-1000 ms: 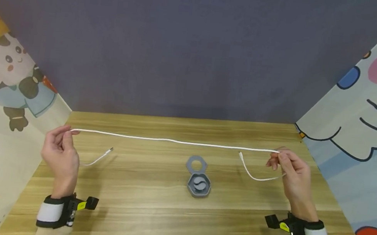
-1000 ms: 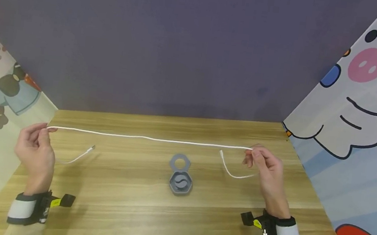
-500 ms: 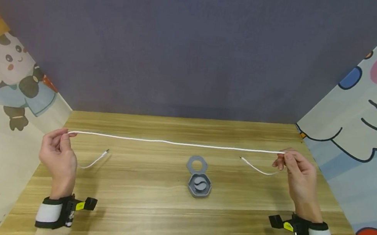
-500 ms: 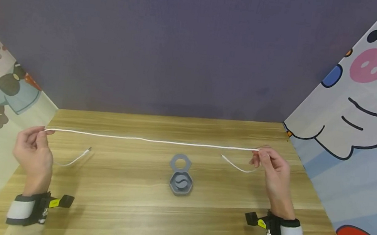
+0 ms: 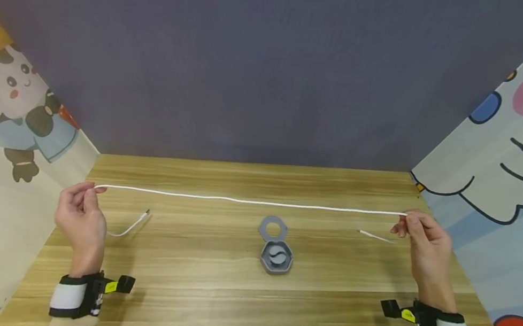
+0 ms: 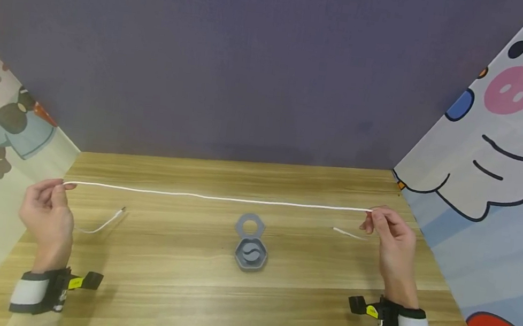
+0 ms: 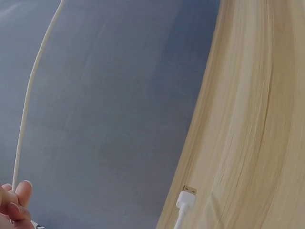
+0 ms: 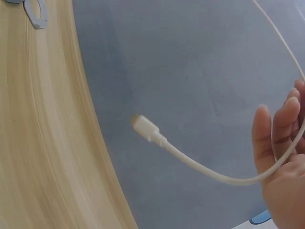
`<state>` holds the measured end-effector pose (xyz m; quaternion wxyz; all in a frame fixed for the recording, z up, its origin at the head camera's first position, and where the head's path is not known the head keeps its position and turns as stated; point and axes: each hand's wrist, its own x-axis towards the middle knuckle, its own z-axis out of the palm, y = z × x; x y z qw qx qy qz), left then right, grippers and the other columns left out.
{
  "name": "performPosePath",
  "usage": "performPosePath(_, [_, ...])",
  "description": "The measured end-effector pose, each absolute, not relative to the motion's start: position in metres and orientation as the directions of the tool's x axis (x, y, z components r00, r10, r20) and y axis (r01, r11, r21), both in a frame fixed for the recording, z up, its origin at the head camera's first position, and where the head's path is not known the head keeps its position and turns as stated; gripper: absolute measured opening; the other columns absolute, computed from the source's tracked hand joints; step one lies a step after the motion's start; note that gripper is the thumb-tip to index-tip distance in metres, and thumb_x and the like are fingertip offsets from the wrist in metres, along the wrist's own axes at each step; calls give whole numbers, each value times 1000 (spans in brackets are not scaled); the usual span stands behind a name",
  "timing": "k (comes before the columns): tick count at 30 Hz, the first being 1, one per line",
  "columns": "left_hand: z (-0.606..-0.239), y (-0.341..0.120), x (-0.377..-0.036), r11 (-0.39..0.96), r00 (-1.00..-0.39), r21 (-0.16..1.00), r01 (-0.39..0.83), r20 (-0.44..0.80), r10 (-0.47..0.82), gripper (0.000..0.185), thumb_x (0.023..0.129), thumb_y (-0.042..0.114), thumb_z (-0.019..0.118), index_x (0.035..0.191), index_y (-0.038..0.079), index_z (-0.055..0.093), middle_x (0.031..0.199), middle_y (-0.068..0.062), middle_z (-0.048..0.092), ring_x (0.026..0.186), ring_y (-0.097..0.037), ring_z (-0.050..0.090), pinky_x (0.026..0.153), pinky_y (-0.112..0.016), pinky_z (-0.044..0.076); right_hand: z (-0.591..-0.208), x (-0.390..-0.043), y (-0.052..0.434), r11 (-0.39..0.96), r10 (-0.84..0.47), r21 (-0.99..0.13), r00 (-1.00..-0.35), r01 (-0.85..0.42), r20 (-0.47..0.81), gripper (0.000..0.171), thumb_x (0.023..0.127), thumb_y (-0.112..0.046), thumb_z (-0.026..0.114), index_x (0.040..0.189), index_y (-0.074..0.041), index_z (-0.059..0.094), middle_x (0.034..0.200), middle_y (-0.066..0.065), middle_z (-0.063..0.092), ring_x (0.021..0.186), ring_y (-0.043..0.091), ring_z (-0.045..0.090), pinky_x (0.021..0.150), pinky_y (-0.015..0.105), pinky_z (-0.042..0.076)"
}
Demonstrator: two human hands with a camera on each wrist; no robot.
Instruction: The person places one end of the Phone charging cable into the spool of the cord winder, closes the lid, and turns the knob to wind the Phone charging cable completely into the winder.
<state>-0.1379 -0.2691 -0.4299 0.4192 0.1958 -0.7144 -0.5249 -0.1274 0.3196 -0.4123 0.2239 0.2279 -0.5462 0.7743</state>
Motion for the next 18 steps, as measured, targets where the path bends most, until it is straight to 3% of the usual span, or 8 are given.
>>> performPosePath(4, [-430,-266,-137,372,-604,915,153,385,-698,13,107,9,53,109,13,66,88,25,68,53,-2,39,49,-15,28,-413,-128,317,-329,134,-754,-818,-569,559,21,104,13,43,101,21,62,80,13,63,73,21,57,72,26,58])
performPosePath(12, [-429,-252,-137,453,-671,881,135,418,-613,23,107,8,49,118,-9,61,92,25,64,68,3,54,52,-13,32,-408,-134,293,-326,210,-737,-806,-592,554,17,102,12,49,97,18,65,84,11,69,66,17,51,61,22,48])
performPosePath(14, [-431,-250,-137,476,-678,868,140,435,-592,24,107,8,49,118,-10,61,95,16,67,71,7,54,56,-10,35,-404,-132,284,-283,232,-766,-817,-577,529,17,102,10,52,96,16,67,85,9,70,66,16,50,60,21,44])
performPosePath(18, [-438,-248,-138,598,-697,792,123,498,-516,21,104,3,53,116,-11,63,100,-15,74,74,15,52,62,-6,38,-396,-127,263,-150,251,-849,-850,-507,463,16,102,5,56,96,12,69,86,5,71,68,15,46,63,21,42])
